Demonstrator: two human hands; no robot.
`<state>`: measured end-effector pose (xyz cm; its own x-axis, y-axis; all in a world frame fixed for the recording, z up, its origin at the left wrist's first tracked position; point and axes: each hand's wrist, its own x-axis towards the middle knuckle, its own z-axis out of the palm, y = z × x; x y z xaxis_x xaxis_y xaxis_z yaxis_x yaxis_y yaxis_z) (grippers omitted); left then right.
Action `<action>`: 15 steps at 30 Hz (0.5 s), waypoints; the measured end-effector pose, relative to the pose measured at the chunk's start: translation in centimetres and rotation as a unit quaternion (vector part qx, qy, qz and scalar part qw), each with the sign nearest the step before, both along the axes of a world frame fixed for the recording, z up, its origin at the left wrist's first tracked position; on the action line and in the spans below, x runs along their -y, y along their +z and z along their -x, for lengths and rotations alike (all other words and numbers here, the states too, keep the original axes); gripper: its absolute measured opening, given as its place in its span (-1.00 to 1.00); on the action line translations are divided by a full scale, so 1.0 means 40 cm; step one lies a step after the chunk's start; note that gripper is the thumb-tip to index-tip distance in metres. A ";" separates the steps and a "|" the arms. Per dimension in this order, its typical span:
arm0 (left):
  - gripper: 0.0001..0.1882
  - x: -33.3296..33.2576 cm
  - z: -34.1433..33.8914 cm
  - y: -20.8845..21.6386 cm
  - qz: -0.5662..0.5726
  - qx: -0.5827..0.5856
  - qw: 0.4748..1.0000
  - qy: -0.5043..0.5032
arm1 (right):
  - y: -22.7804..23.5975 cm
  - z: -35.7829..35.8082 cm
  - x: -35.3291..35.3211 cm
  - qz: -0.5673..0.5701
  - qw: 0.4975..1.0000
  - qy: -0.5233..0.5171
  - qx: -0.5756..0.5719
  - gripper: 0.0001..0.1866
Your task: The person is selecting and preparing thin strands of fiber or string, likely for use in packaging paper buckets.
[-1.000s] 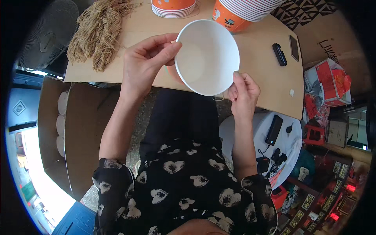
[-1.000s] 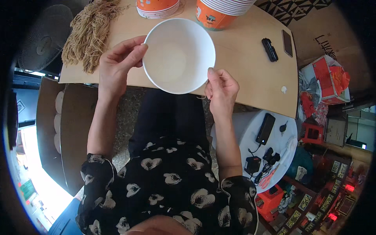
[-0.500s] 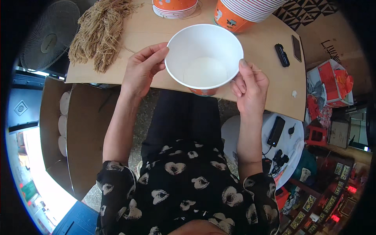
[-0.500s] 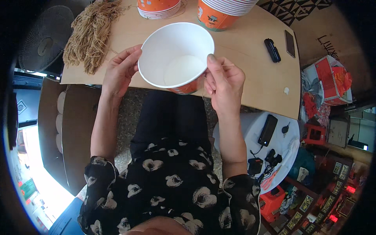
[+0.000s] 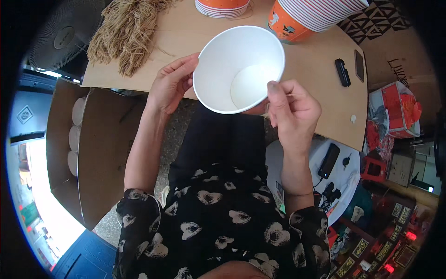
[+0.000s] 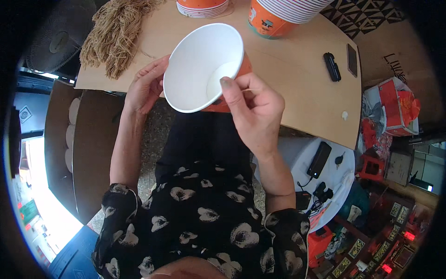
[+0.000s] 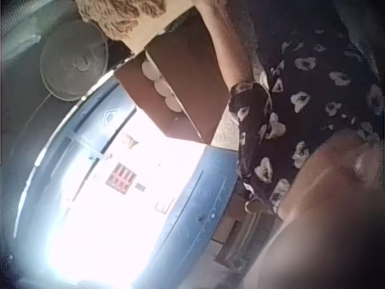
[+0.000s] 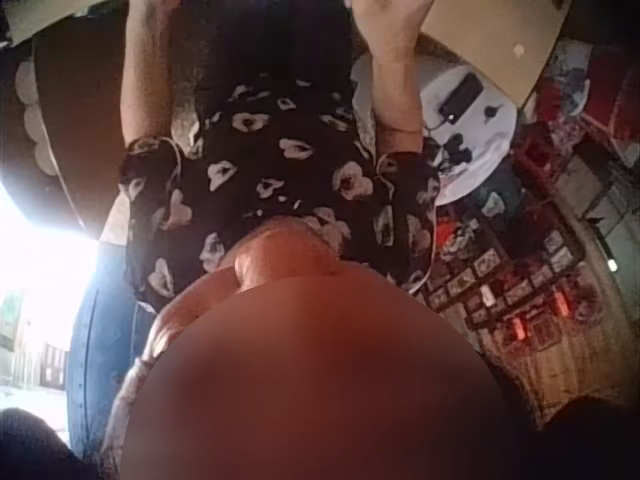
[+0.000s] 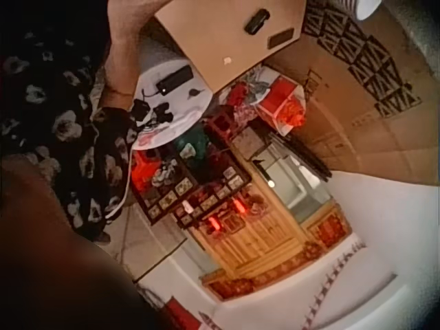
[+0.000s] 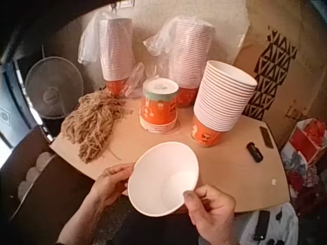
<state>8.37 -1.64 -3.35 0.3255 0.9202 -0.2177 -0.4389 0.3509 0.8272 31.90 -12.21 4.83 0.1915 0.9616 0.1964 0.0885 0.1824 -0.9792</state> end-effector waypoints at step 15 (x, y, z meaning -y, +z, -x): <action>-0.62 -0.081 -0.101 0.045 -0.188 -0.119 0.975 -0.019 | 0.028 0.037 -0.001 -0.008 0.998 0.037 0.045 -0.82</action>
